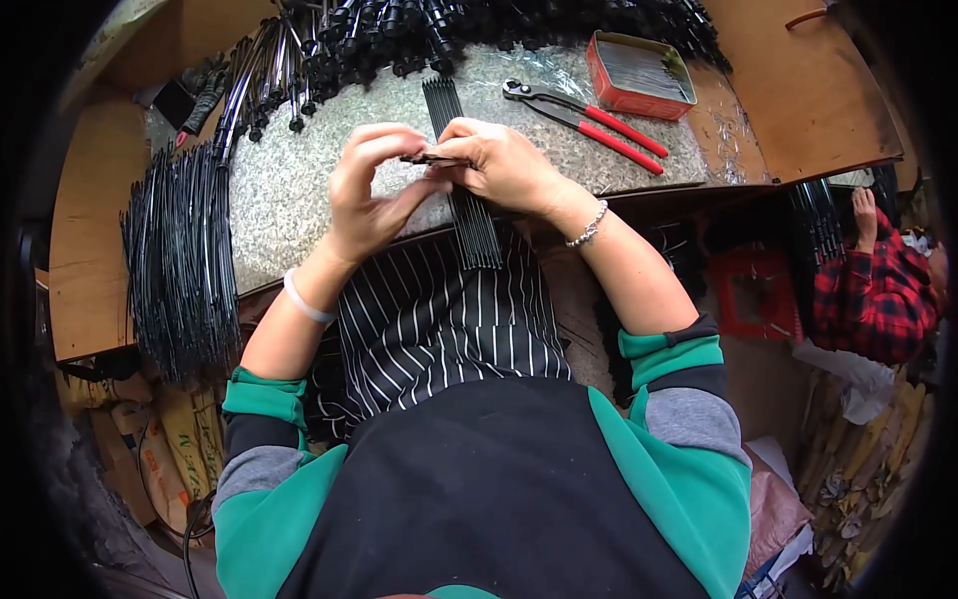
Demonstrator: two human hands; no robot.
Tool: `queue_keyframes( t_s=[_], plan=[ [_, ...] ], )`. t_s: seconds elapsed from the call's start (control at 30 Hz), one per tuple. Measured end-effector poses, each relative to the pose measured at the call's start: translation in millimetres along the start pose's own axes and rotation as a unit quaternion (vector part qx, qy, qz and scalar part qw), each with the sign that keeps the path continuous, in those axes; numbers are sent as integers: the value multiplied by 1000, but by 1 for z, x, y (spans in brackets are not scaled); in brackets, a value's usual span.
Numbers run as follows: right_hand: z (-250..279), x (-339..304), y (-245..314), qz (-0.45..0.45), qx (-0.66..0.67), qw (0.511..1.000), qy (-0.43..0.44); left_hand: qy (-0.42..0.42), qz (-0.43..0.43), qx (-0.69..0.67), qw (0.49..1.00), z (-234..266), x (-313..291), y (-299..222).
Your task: Assembling bundles of wire components into plastic connectors using pliers at a factory workstation.
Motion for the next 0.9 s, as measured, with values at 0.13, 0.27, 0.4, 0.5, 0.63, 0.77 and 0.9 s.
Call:
queue_keyframes(
  t_s=[0.13, 0.27, 0.4, 0.5, 0.63, 0.77, 0.9],
  plan=[
    [-3, -1, -4, -33, 48, 998, 21, 73, -55, -34, 995, -2, 4, -24],
    [8, -5, -5, -25, 74, 994, 70, 159, -35, -49, 985, -33, 8, -15],
    [17, -18, -11, -78, 51, 994, 56, 135, -38, -13, 990, -37, 8, -12],
    [38, -22, -8, -93, 107, 989, 38, 136, -57, 6, 989, -40, -1, -8],
    [144, -57, -60, -231, -83, 960, -132, 140, -42, -27, 989, -45, 6, -10],
    [172, -77, -125, -320, -220, 921, -33, 127, -35, -13, 991, -50, 7, -10],
    [168, -73, -126, -283, -291, 914, 11, 106, -30, -25, 994, -49, 4, -5]
  ],
)
Point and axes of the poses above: each hand's wrist, its own x-axis towards the middle knuckle, its own z-axis out of the back of the hand, y = z × x, the point moved 7 cm from there along x, towards the middle knuckle, and after that the axes turned 12 degrees about y, right-handed, at the moved point
